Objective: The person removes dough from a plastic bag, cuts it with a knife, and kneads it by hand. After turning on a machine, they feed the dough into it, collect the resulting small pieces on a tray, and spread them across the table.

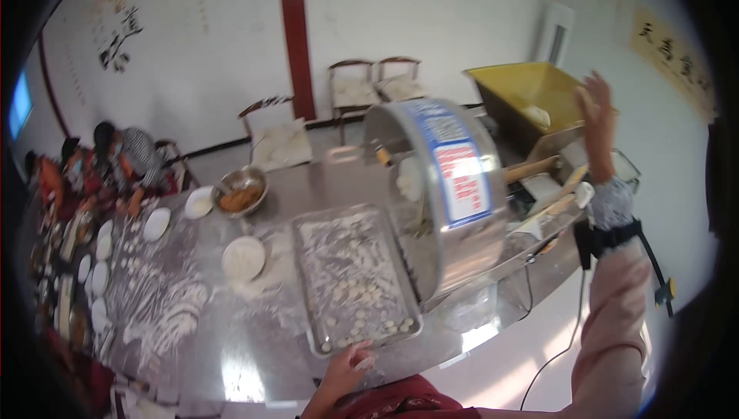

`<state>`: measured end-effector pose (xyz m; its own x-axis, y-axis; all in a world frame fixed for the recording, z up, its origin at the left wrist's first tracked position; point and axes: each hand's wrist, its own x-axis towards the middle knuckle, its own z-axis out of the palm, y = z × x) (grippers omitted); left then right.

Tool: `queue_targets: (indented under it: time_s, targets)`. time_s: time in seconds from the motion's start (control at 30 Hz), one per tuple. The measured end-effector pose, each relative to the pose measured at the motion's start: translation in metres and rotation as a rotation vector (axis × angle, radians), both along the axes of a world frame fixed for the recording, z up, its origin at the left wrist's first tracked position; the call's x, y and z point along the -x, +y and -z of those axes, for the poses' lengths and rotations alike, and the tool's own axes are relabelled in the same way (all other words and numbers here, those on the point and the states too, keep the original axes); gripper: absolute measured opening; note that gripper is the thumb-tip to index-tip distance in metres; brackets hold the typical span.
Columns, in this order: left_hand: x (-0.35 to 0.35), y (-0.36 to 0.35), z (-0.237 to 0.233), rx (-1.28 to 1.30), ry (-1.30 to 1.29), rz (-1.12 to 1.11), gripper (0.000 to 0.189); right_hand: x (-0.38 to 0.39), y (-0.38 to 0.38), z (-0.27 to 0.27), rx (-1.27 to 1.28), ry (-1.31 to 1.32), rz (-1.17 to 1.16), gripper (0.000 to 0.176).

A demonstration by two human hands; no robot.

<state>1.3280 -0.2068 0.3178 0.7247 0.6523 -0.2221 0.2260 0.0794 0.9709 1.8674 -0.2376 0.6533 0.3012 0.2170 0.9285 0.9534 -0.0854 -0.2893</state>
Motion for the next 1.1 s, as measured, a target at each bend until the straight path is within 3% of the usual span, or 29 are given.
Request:
queue_targets:
  time_s: [0.03,0.1,0.17,0.23,0.3,0.33,0.43,0.47,0.53,0.6,0.67,0.7,0.73,0.8,0.87,0.93,1.0,1.1]
  targets:
    - [0.004,0.002,0.007,0.058,0.011,-0.016,0.048,0.026,-0.012,0.008,0.016,0.075,-0.028,0.045]
    - [0.012,0.009,0.020,0.094,0.023,-0.104,0.043,0.050,-0.037,0.044,0.007,-0.011,-0.028,0.041]
    - [0.029,0.024,0.042,0.124,0.054,-0.193,0.042,0.049,-0.070,0.100,0.090,0.171,0.017,0.038]
    - [0.048,0.047,0.068,0.144,0.073,-0.259,0.040,0.029,-0.110,0.189,0.151,0.462,-0.026,0.039]
    - [0.073,0.077,0.095,0.093,0.145,-0.372,0.035,0.026,-0.155,0.296,-0.004,1.144,-0.213,0.049]
    - [0.086,0.096,0.103,0.070,0.219,-0.408,0.033,0.054,-0.165,0.339,-0.104,1.238,-0.149,0.044]
    - [0.123,0.171,0.136,-0.091,0.399,-0.510,0.034,0.154,-0.179,0.420,0.193,1.350,0.008,0.018]
    - [0.134,0.205,0.157,-0.190,0.420,-0.547,0.034,0.187,-0.183,0.436,0.396,1.383,0.101,0.015]
    - [0.146,0.267,0.170,-0.360,0.426,-0.591,0.034,0.236,-0.207,0.492,0.508,1.415,0.152,0.017]
    - [0.143,0.327,0.162,-0.475,0.412,-0.588,0.037,0.298,-0.212,0.504,0.587,1.562,0.122,0.020]
    - [0.136,0.377,0.166,-0.591,0.451,-0.526,0.042,0.355,-0.194,0.468,1.029,1.355,0.209,0.041]
    - [0.133,0.398,0.172,-0.659,0.485,-0.472,0.044,0.363,-0.216,0.498,1.015,1.214,0.147,0.030]
    - [0.128,0.415,0.177,-0.645,0.478,-0.443,0.044,0.382,-0.204,0.482,1.016,1.225,0.180,0.030]
    - [0.118,0.439,0.183,-0.724,0.511,-0.334,0.050,0.415,-0.168,0.440,0.854,1.537,0.156,0.028]
    - [0.112,0.446,0.194,-0.627,0.542,-0.276,0.051,0.435,-0.142,0.415,0.942,1.455,0.217,0.029]
    - [0.111,0.443,0.216,-0.694,0.590,-0.268,0.045,0.449,-0.138,0.408,0.706,1.640,0.197,0.029]
    - [0.116,0.443,0.233,-0.729,0.596,-0.246,0.042,0.455,-0.143,0.409,0.650,1.707,0.240,0.030]
    - [0.111,0.445,0.239,-0.652,0.602,-0.242,0.035,0.462,-0.153,0.415,0.813,1.686,0.275,0.032]
